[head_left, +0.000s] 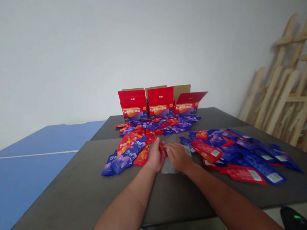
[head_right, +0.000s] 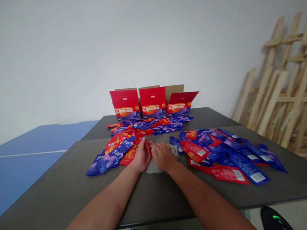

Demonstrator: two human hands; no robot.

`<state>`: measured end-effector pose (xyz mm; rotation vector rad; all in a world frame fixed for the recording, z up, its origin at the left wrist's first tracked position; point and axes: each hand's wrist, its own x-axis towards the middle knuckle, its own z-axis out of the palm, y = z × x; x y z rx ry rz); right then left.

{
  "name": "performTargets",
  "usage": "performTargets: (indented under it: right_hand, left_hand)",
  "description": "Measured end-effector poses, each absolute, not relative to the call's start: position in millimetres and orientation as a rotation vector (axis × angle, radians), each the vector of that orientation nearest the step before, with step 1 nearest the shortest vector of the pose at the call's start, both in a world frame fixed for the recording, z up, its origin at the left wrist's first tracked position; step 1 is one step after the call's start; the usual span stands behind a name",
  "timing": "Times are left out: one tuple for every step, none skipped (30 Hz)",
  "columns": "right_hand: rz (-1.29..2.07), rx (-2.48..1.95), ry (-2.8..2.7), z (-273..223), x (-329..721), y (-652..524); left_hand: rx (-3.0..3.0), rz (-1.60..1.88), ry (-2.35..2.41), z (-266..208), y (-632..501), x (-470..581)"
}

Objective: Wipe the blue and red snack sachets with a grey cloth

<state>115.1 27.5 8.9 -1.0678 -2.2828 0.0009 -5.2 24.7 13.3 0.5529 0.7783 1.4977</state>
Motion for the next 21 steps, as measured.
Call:
performTargets:
  right_hand:
    - [0.003, -1.153, -2.254, 8, 115, 30]
    - [-0.001, -1.246, -2.243, 7, 115, 32]
    - [-0.011, -1.327, -2.255, 6, 115, 34]
    - [-0.024, -1.381, -2.288, 6, 115, 35]
    - [-0.035, -1.407, -2.333, 5, 116, 35]
    - [-0.044, -1.417, -2.372, 4, 117, 35]
    - [-0.053, -1.425, -2.397, 4, 118, 35]
    - [-0.059, -1.434, -2.41, 4, 118, 35]
    - [-0.057, -1.438, -2.423, 4, 118, 36]
    - [-0.045, -1.431, -2.438, 5, 119, 38]
    - [-0.022, -1.411, -2.449, 6, 119, 41]
    - [0.007, -1.38, -2.446, 6, 120, 44]
    - [0.037, -1.342, -2.423, 7, 122, 48]
    - [0.059, -1.302, -2.377, 8, 125, 52]
    - [0.07, -1.259, -2.314, 10, 128, 55]
    - [0.074, -1.205, -2.251, 11, 132, 57]
    - [0.079, -1.13, -2.207, 13, 135, 58]
    - [0.091, -1.031, -2.194, 14, 138, 58]
    - [0.113, -0.916, -2.216, 15, 140, 57]
    - [0.144, -0.795, -2.263, 17, 141, 55]
    - [0.178, -0.686, -2.323, 17, 141, 53]
  left_hand:
    - [0.489, 1.513, 0.73, 15, 26, -8]
    - [0.445, 1.543, 0.712, 16, 26, -11]
    - [0.416, 1.562, 0.69, 17, 27, -14]
    - [0.399, 1.568, 0.675, 18, 27, -16]
    - [0.393, 1.561, 0.662, 19, 27, -18]
    - [0.395, 1.541, 0.649, 19, 27, -20]
    - [0.402, 1.516, 0.635, 20, 26, -21]
    - [0.412, 1.493, 0.622, 20, 26, -22]
    - [0.422, 1.47, 0.61, 21, 25, -24]
    - [0.428, 1.46, 0.596, 21, 24, -25]
    - [0.426, 1.445, 0.581, 22, 24, -26]
    - [0.417, 1.437, 0.567, 22, 23, -28]
    - [0.408, 1.432, 0.554, 23, 23, -29]
    - [0.397, 1.429, 0.543, 23, 23, -30]
    - [0.384, 1.433, 0.533, 23, 24, -31]
    - [0.369, 1.44, 0.524, 23, 24, -32]
    - [0.354, 1.446, 0.52, 23, 25, -32]
    - [0.342, 1.45, 0.52, 22, 26, -33]
    - [0.337, 1.452, 0.523, 22, 26, -33]
    - [0.346, 1.444, 0.532, 21, 26, -33]
    - [0.37, 1.422, 0.545, 20, 26, -33]
